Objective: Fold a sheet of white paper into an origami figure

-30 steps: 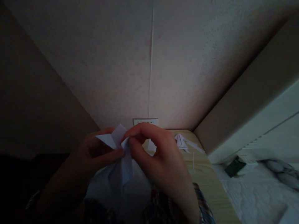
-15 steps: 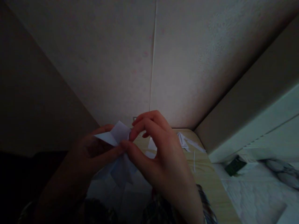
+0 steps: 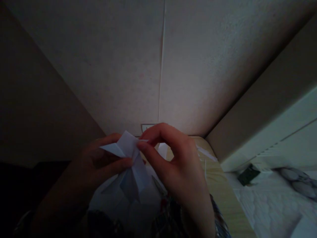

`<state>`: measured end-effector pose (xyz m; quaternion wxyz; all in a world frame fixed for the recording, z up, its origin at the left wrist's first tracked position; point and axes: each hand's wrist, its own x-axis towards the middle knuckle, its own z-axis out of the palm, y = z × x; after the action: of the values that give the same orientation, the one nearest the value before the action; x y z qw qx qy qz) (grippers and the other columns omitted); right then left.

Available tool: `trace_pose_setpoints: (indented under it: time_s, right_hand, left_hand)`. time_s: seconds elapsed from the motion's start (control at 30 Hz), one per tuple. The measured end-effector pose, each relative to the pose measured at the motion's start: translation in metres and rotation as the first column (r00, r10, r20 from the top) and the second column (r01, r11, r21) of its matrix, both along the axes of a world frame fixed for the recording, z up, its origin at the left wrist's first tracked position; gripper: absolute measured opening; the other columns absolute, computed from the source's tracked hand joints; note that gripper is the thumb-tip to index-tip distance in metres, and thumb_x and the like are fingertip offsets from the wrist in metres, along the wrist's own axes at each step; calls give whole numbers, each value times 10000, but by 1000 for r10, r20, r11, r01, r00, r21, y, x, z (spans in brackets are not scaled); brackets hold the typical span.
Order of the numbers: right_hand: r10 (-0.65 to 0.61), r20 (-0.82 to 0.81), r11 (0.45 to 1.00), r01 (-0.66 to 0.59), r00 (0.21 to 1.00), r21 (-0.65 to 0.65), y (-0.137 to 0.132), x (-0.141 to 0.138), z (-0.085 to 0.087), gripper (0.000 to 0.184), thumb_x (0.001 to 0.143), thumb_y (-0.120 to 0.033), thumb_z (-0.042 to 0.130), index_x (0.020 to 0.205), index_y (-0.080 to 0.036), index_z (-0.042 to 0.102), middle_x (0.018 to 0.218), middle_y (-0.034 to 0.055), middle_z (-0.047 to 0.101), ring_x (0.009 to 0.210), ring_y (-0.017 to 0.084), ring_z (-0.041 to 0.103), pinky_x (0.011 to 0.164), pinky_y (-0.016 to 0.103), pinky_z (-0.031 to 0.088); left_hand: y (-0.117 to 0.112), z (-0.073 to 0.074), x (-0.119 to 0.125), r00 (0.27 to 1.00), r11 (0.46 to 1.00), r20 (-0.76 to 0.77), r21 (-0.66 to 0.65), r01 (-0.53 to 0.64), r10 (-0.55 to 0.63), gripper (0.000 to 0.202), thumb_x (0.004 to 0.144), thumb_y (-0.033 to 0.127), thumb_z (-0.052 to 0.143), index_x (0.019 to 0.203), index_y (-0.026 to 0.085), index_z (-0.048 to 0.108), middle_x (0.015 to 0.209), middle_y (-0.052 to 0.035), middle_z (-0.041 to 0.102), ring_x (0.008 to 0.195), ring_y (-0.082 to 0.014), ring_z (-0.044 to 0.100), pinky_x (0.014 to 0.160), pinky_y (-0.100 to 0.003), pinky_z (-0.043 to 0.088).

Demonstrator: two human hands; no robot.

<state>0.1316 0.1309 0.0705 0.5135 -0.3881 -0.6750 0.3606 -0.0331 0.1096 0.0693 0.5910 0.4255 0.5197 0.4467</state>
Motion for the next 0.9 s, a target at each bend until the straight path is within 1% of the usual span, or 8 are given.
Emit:
trace_pose_setpoints:
  time_s: [0.13,0.27,0.4,0.5,0.6,0.67,0.8,0.9]
  right_hand:
    - [23,-10,1000,-23,1000,-4,3,1,-2,149,828,-276,752,747,-240,632,735,-17,667,712,164,632,662,281,493]
    - [33,-15,999,-33,999,11,3,3,-5,122,847,-225,730,776,-242,632,771,-30,666,743,146,627,687,260,484]
    - [28,-2,999,-28,1000,18,1,3,-7,115,845,-213,724,781,-240,633,774,-24,660,759,154,621,691,271,479]
    - [24,-9,999,-23,1000,39,1,2,-7,123,844,-186,717,782,-245,629,774,-26,657,768,151,617,696,266,479]
    - [46,-45,998,-44,998,36,2,1,-5,145,830,-152,725,791,-251,627,757,-38,657,753,137,622,682,243,495]
    - [51,-91,999,-50,994,22,2,0,-4,155,823,-132,729,805,-250,630,755,-43,656,740,125,628,677,223,511]
    - [45,-168,999,-48,985,-12,3,-3,-2,154,813,-129,734,850,-239,631,797,-46,662,730,103,641,670,193,528]
    - [57,-105,998,-59,993,-18,3,-2,-2,120,816,-181,737,870,-231,642,812,-31,678,759,123,648,681,219,523]
  left_hand:
    - [0,1,0,1000,1000,-14,7,11,-11,306,630,166,833,916,229,746,611,41,728,605,-133,672,557,-175,491]
    - [-1,0,3,1000,998,-4,52,-30,31,299,636,143,820,910,229,735,672,47,746,637,-125,691,560,-158,503]
    - [-2,-3,7,999,994,-1,103,-47,48,220,685,197,794,888,213,710,728,27,766,667,-143,717,569,-181,528]
    - [-2,-5,10,995,987,-5,129,-97,98,249,671,204,804,892,205,689,754,17,779,694,-162,736,580,-198,549]
    - [-4,-5,13,988,982,20,110,-152,150,243,651,176,808,861,206,689,736,26,775,705,-161,740,594,-193,553]
    - [-4,-4,13,988,983,44,104,-149,146,225,658,177,802,851,206,692,766,17,787,727,-167,746,581,-188,547]
    - [-4,-3,12,991,978,31,160,-133,130,135,700,183,775,815,221,715,657,39,756,683,-159,745,536,-171,526]
    - [-4,-4,12,990,965,-9,225,-137,143,92,716,185,759,782,236,722,604,48,731,658,-159,742,529,-173,524]
